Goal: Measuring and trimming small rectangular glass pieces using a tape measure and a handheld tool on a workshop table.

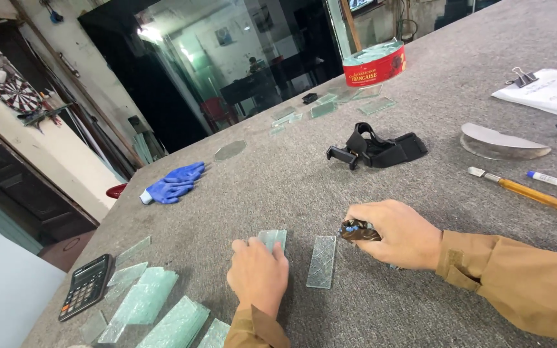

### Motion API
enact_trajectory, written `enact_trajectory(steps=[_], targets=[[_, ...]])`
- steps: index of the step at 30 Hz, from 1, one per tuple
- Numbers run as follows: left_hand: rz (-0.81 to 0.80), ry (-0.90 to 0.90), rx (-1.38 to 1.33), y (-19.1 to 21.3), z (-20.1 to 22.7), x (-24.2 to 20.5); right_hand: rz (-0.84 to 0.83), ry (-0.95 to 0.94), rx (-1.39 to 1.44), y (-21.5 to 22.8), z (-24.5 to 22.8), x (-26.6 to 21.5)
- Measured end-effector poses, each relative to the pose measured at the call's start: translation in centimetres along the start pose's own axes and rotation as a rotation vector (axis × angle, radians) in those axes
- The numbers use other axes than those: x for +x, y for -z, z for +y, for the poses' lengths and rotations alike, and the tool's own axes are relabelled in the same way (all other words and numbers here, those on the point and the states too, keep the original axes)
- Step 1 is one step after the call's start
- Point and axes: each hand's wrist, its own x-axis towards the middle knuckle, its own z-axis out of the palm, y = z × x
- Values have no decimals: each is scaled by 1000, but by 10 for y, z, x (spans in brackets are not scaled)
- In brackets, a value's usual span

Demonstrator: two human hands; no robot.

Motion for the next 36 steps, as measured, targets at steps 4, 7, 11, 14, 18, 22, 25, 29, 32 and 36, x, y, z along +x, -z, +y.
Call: enact_trajectory(steps=[4, 7, 11, 14, 18, 22, 25, 29, 32, 36], targets=[[-135, -44, 102, 17, 15, -13, -47, -36, -8, -1, -2, 1], [39, -68, 108, -6, 9, -4, -40, 35, -39, -13, 15, 3], [57, -154, 40, 64, -10, -26, -63, 34, -68, -19, 24, 10], [-144, -142, -12, 139, -39, -73, -108, -30, -121, -16, 25, 6], [-116, -86, 179, 110, -136, -96, -112, -117, -179, -17, 21, 7], [-303, 50, 374, 66, -178, -94, -208, -185, -169, -14, 8, 13], [-364, 104, 345, 45, -195, -87, -239, -188, -146, -9, 1, 15], [-349, 132, 310, 45, -196, -81, -333, -267, -103, 6, -13, 15], [-245, 79, 282, 44, -195, -83, -354, -235, 23, 1, 2, 14], [-105, 153, 116, 64, -159, -93, -225, -210, 7, -8, 16, 12]])
